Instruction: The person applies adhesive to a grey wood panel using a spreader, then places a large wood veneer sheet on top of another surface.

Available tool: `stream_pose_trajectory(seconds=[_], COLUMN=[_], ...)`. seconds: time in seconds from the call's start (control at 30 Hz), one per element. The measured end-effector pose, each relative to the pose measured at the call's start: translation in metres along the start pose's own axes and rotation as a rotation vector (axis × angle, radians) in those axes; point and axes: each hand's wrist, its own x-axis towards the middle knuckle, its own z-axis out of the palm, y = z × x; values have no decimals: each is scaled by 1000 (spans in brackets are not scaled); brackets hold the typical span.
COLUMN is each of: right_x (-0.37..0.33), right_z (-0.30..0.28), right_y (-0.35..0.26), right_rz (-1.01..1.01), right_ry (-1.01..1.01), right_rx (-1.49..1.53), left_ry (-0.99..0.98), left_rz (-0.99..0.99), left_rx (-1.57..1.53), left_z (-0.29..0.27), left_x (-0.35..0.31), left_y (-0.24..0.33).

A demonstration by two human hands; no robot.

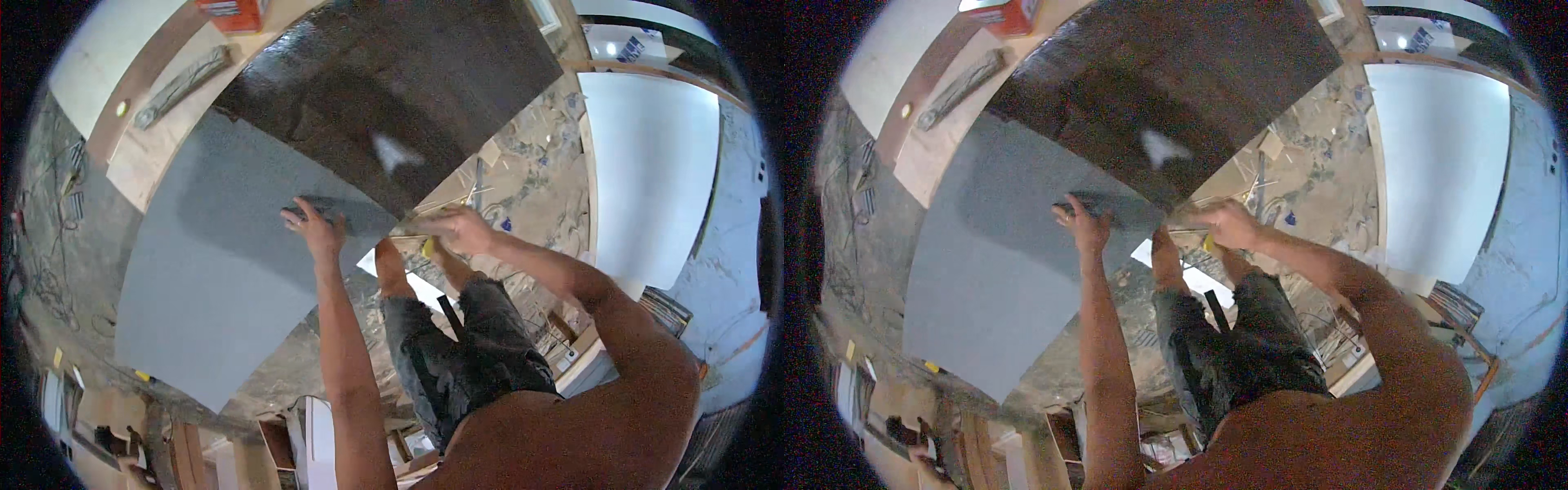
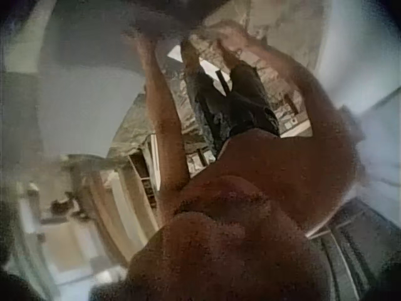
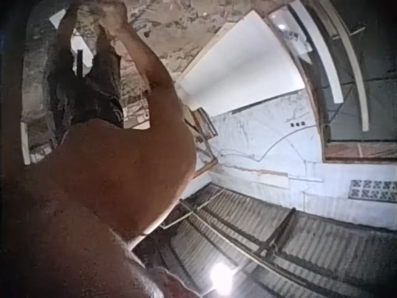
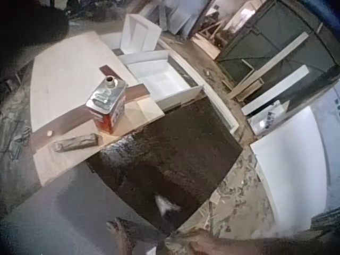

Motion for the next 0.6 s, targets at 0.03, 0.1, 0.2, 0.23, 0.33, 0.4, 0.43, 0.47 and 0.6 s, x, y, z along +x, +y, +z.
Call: stream_pose_trajectory(seconds=[0.03,0.1,0.2,0.23,0.33,0.4,0.43,0.47,0.6], right_x=[22,70,157,187,286,336,354,367,369], right_z=[-20,-66,-113,-114,-89,-63,-60,-46,-7], right_y=[-17,-41,-91,-109,-154,-150,-140,-146,-146], right_rz=[-56,-206,-409,-495,-642,-623,-601,-589,-520], right_ry=[72,237,415,449,555,616,647,673,633], right_rx=[47,56,-66,-151,-401,-491,-554,-554,-599], left_ry=[24,71,194,228,57,43,28,25,-7], left_rz=[89,76,-54,-132,-387,-443,-456,-461,-467], left_rx=[-56,-256,-17,160,108,92,74,76,58], left_z=[-10,-29,-60,-70,-93,-81,-73,-76,-85], left_x=[2,0,7,1,2,4,12,10,6], left_y=[-18,-39,-59,-71,-97,-81,-65,-69,-76])
